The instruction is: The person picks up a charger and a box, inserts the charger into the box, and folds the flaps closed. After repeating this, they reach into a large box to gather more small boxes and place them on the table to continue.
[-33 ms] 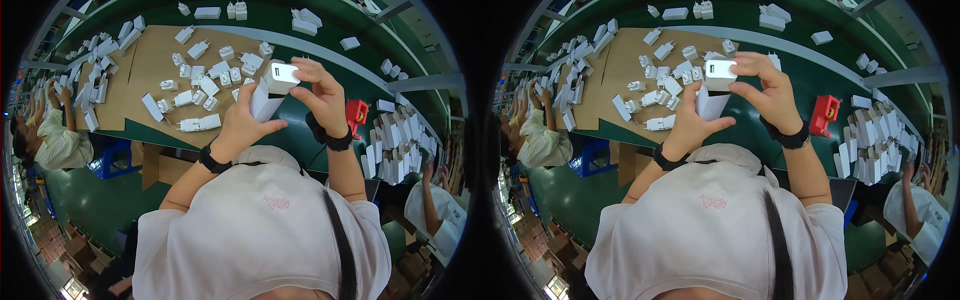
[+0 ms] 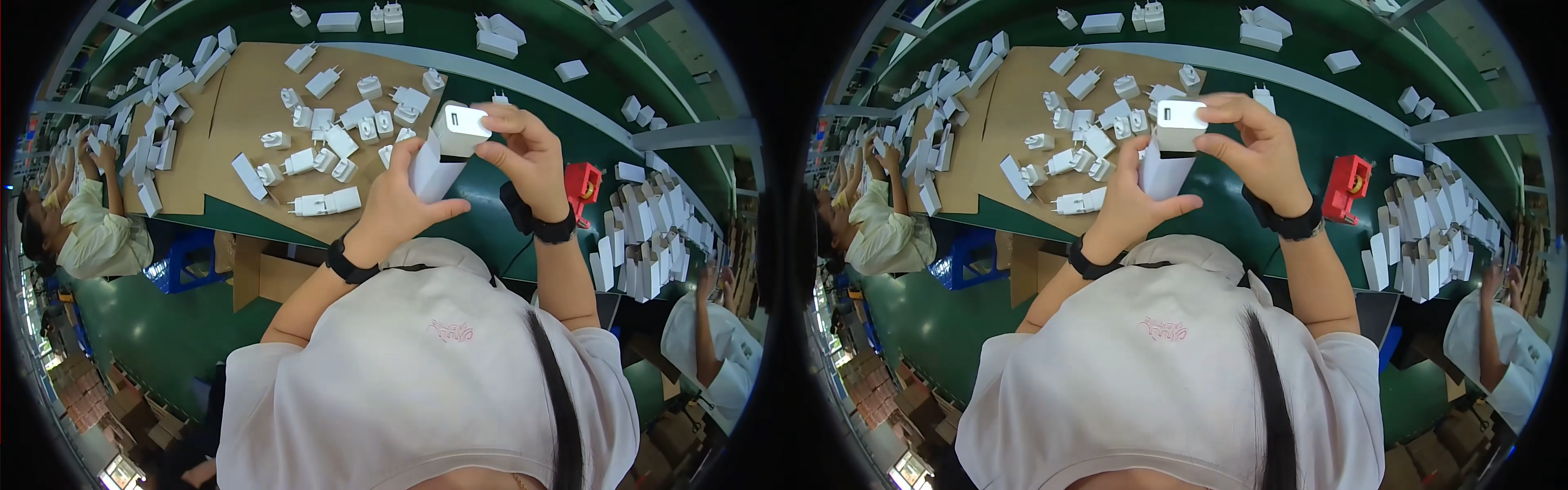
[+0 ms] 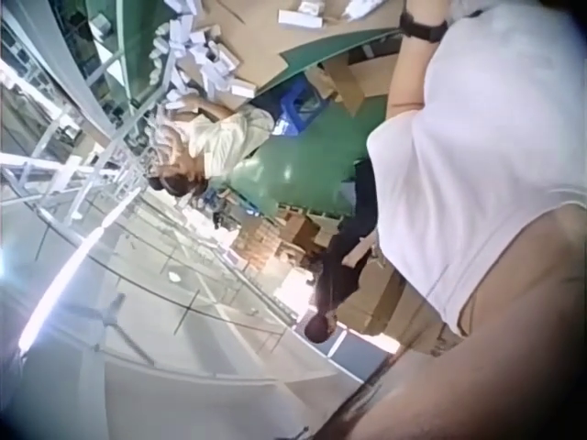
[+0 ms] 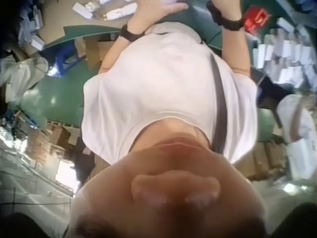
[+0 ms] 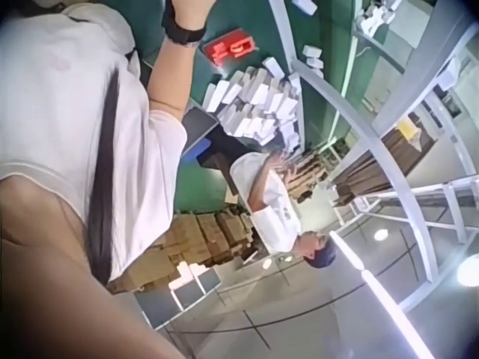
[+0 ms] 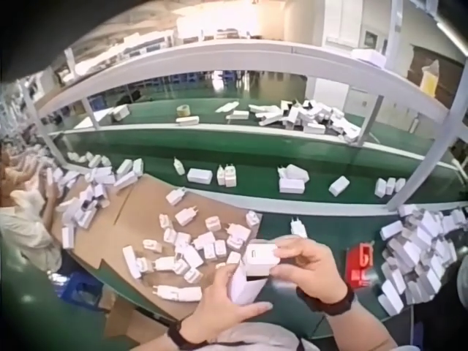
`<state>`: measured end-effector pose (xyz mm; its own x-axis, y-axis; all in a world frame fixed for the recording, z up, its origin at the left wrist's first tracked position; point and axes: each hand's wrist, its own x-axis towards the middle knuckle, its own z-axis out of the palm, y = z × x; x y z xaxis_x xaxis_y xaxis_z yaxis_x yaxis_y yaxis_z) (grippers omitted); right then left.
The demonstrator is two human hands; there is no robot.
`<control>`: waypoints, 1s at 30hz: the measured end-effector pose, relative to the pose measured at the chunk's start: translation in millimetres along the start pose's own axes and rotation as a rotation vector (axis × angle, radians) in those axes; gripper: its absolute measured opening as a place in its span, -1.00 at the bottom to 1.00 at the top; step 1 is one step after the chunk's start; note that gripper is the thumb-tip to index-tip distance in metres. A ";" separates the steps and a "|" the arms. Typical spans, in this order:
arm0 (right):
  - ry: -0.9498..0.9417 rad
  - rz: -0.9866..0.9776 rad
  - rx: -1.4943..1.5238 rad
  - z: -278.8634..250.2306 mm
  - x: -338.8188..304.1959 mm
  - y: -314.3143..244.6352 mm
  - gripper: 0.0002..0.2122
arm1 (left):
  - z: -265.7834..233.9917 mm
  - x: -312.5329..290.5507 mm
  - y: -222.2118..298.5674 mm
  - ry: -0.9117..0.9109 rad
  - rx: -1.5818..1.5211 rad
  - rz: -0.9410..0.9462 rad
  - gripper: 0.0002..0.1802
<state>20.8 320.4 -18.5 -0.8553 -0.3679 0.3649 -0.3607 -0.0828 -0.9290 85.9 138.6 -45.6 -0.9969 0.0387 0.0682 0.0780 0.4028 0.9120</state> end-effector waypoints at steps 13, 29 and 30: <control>-0.231 -0.160 -0.491 -9.0 8.0 -4.3 -0.79 | 5.9 19.8 -3.1 0.052 -0.033 0.095 -0.13; 0.332 -0.028 0.126 41.4 -26.3 6.2 -0.83 | 4.5 20.2 24.4 -0.140 -0.389 -0.029 -0.20; 0.275 -0.098 -0.053 38.8 -25.1 0.0 -0.81 | 4.7 16.7 23.7 -0.128 -0.336 -0.006 -0.17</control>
<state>56.7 293.7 -30.1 -0.8813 -0.0954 0.4629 -0.4598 -0.0542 -0.8864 71.1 153.1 -24.7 -0.9865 0.1606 0.0309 0.0444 0.0810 0.9957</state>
